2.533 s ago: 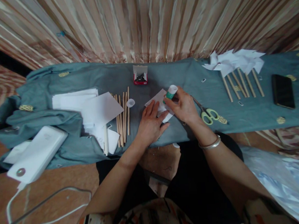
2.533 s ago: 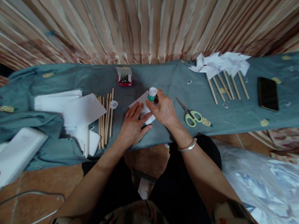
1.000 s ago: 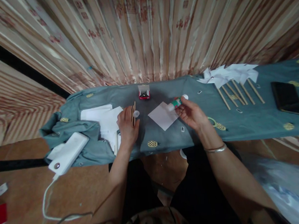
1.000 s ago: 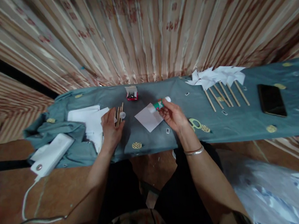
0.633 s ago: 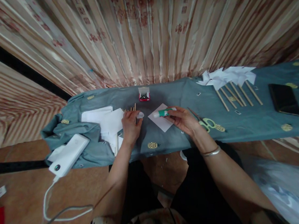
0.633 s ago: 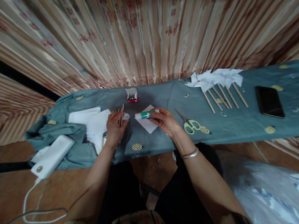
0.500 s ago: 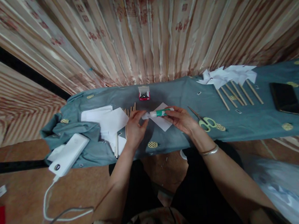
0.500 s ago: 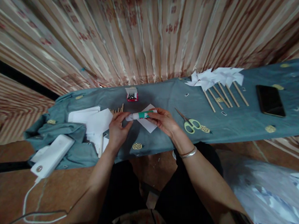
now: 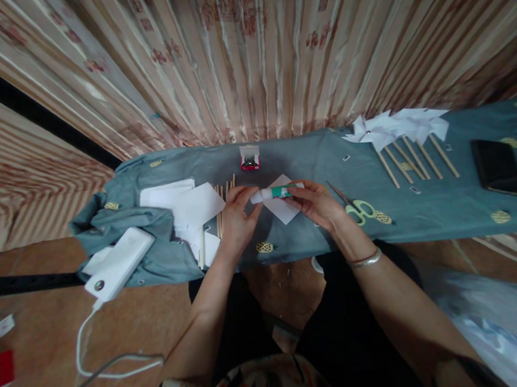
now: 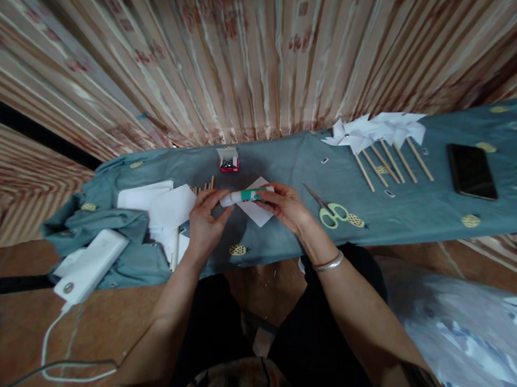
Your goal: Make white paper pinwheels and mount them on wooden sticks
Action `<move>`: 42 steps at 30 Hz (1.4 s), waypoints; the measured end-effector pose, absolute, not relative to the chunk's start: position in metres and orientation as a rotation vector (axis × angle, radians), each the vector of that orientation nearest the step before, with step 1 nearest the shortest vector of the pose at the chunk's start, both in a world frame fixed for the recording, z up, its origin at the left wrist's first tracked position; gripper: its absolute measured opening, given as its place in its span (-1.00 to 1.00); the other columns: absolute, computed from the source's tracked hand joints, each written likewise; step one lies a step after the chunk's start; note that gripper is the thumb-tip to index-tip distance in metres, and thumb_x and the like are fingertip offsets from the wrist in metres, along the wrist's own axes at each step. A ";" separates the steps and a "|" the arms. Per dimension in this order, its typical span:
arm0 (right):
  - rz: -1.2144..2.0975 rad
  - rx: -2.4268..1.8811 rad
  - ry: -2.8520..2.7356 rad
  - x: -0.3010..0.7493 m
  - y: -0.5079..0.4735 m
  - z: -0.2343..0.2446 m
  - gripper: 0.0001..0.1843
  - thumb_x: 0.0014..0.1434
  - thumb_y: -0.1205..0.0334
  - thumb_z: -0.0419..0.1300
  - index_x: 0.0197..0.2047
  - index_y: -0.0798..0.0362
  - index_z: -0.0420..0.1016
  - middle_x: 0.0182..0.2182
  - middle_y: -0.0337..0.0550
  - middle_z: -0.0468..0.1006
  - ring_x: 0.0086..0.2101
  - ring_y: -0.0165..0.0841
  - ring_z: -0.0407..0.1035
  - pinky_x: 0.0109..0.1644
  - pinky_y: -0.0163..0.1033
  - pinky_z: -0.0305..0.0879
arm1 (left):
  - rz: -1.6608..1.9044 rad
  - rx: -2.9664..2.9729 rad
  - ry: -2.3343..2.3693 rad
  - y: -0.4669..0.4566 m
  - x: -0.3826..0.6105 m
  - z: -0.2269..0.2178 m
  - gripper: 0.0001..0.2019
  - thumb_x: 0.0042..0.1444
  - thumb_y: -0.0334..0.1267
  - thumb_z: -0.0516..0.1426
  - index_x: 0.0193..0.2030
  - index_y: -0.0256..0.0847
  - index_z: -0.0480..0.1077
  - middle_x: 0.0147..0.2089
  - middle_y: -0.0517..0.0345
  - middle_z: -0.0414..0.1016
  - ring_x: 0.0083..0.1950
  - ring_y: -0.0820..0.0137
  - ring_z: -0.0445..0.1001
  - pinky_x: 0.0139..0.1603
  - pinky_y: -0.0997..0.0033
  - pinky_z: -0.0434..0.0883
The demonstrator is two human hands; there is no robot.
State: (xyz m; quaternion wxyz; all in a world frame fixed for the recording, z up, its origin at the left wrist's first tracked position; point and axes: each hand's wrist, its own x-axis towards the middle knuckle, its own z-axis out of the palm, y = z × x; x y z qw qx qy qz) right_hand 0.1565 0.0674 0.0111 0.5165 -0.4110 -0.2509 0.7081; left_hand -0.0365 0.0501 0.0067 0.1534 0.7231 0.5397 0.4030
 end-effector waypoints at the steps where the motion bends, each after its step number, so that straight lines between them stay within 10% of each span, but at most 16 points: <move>1: 1.700 -0.988 -0.613 0.157 0.067 0.011 -0.77 -0.22 0.34 0.48 -0.46 0.07 0.53 -0.49 -0.32 0.60 -0.42 -0.48 0.53 -0.23 -0.44 0.52 | 1.154 2.093 1.541 0.050 -0.037 0.007 -0.74 0.13 -0.32 0.15 -0.02 -0.18 0.44 -0.03 0.04 0.41 0.02 0.29 0.43 0.11 0.18 0.41; 23: 1.718 -1.054 -0.773 0.150 0.063 0.009 -0.59 -0.31 0.07 0.52 -0.42 0.08 0.53 -0.47 -0.22 0.63 -0.45 -0.45 0.52 -0.32 -0.39 0.50 | 1.006 2.168 1.560 0.042 -0.035 0.003 -0.76 0.18 -0.24 0.14 -0.03 -0.18 0.47 -0.07 0.05 0.49 -0.08 0.32 0.50 -0.03 0.30 0.46; 31: 1.294 -1.243 -1.122 0.174 0.065 -0.009 -0.62 -0.12 -0.07 0.39 -0.34 0.03 0.52 -0.50 -0.24 0.58 -0.48 -0.41 0.47 -0.40 -0.32 0.37 | 0.863 2.148 1.996 0.077 -0.057 -0.018 -0.85 0.06 -0.22 0.18 -0.26 -0.21 0.51 -0.22 -0.02 0.51 -0.04 0.08 0.43 0.00 0.03 0.35; 38: 0.656 -1.453 -1.794 0.187 0.045 -0.008 -0.83 0.16 0.24 0.16 -0.20 -0.03 0.56 -0.26 -0.12 0.61 -0.27 -0.23 0.47 -0.06 -0.04 0.37 | 0.831 2.297 1.936 0.062 -0.048 -0.012 -0.53 0.04 -0.22 0.23 0.11 -0.24 0.36 0.10 -0.16 0.39 0.13 -0.01 0.31 0.06 -0.04 0.29; 42: 0.516 -1.365 -2.022 0.189 0.038 -0.011 -0.72 0.20 0.34 0.06 -0.10 -0.01 0.54 -0.07 -0.05 0.57 -0.01 -0.15 0.40 0.14 0.02 0.28 | 0.620 2.628 1.391 0.049 -0.031 -0.008 -0.70 0.14 -0.35 0.15 0.03 -0.13 0.44 0.05 -0.01 0.45 0.12 0.14 0.33 0.12 0.05 0.30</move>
